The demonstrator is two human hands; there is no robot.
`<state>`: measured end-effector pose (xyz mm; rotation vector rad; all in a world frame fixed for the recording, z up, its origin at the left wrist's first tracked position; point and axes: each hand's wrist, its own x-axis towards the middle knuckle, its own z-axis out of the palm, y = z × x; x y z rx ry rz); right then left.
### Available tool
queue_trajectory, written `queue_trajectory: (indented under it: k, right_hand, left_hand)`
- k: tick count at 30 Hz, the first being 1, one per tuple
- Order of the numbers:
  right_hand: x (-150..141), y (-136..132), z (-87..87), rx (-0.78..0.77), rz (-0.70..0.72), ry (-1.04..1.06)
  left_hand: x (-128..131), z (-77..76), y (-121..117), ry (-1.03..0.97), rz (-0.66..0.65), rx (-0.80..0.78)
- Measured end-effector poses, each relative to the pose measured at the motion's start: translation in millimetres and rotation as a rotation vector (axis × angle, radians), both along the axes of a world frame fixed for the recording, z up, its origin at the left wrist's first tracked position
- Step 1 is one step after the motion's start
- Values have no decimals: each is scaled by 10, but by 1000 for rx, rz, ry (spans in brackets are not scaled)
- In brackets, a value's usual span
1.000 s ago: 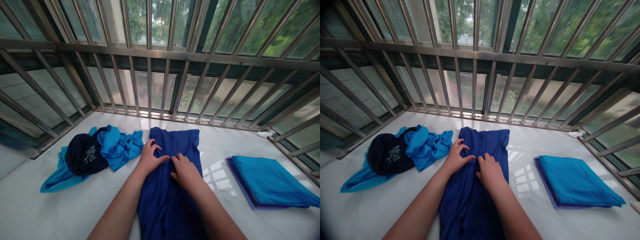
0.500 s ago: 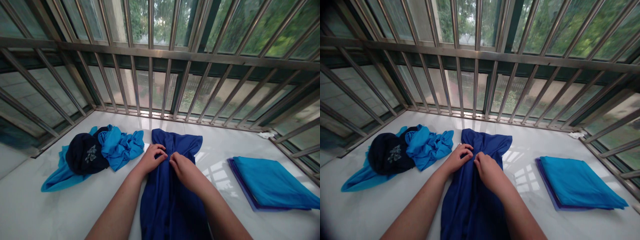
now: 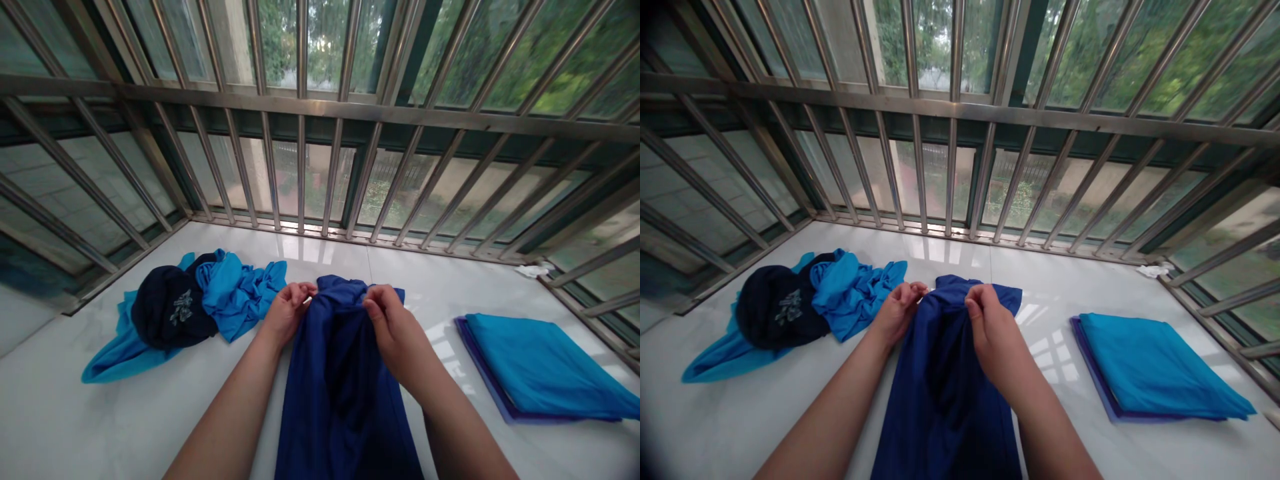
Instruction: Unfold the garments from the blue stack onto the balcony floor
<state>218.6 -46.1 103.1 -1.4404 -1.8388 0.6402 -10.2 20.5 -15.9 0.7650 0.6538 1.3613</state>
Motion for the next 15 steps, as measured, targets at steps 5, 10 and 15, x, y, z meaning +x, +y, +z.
queue_trajectory:
  k: [5, 10, 15]
  right_hand:
    - [102, -116, 157, 115, -71, 100]
    - [-18, -478, 361, 332, -57, 466]
    - [-75, -687, 551, 308, -25, 718]
  left_hand:
    - [-24, 80, 0, -62, -109, -43]
    - [76, 56, -184, 3, -562, -21]
    - [96, -42, -236, 146, -765, -116]
